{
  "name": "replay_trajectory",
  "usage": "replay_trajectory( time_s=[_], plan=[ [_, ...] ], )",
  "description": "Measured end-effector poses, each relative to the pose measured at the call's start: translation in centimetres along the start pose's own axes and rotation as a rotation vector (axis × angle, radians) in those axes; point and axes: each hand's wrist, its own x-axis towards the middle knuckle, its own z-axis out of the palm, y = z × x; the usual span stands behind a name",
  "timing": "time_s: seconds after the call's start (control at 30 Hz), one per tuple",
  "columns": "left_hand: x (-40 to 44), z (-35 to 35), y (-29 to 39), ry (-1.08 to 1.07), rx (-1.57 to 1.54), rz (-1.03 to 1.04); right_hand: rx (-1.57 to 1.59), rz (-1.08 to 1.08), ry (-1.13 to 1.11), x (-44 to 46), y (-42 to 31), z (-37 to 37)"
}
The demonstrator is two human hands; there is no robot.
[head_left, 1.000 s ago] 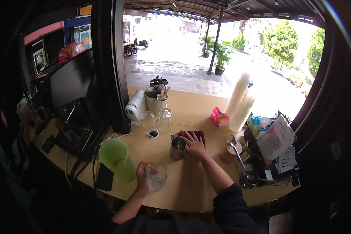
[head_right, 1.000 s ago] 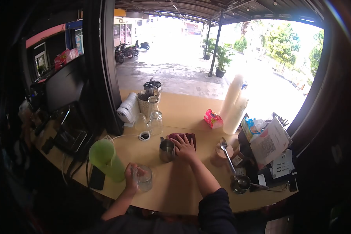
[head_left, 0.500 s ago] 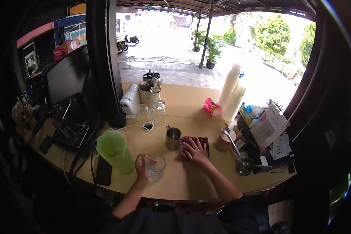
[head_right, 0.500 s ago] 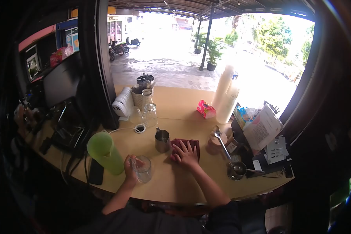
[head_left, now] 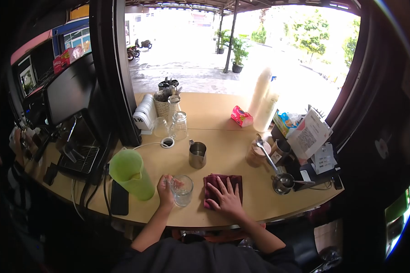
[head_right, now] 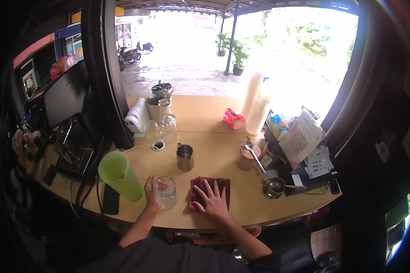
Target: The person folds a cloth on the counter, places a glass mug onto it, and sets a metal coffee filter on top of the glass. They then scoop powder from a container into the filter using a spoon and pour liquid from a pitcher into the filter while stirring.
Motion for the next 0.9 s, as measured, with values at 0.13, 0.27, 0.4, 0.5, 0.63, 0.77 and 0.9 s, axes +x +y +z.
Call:
replay_trajectory(
  time_s=[0.13,0.27,0.4,0.5,0.63,0.77,0.9],
  plan=[
    [-0.1,0.1,-0.1,-0.027,0.001,-0.005,0.081,0.046,-0.006,-0.1,-0.9,-0.8],
    [-0.1,0.2,-0.1,-0.032,0.017,-0.022,0.024,0.075,-0.047,0.4,-1.8,-2.1],
    [0.0,-0.1,-0.3,-0.042,0.017,-0.032,0.020,0.049,0.016,1.1,-1.4,0.1],
    [-0.2,0.2,-0.2,-0.038,0.010,-0.033,0.008,0.079,0.040,1.8,-1.7,0.2],
    [-0.1,-0.3,-1.0,-0.049,-0.012,-0.008,0.009,0.140,0.075,1.9,-2.1,0.5],
    [-0.2,-0.2,-1.0,-0.087,-0.010,-0.004,-0.015,0.152,0.090,1.6,-2.1,0.7],
    [-0.2,-0.1,-1.0,-0.085,-0.027,-0.068,-0.021,0.148,0.080,1.4,-2.0,0.6]
  ],
)
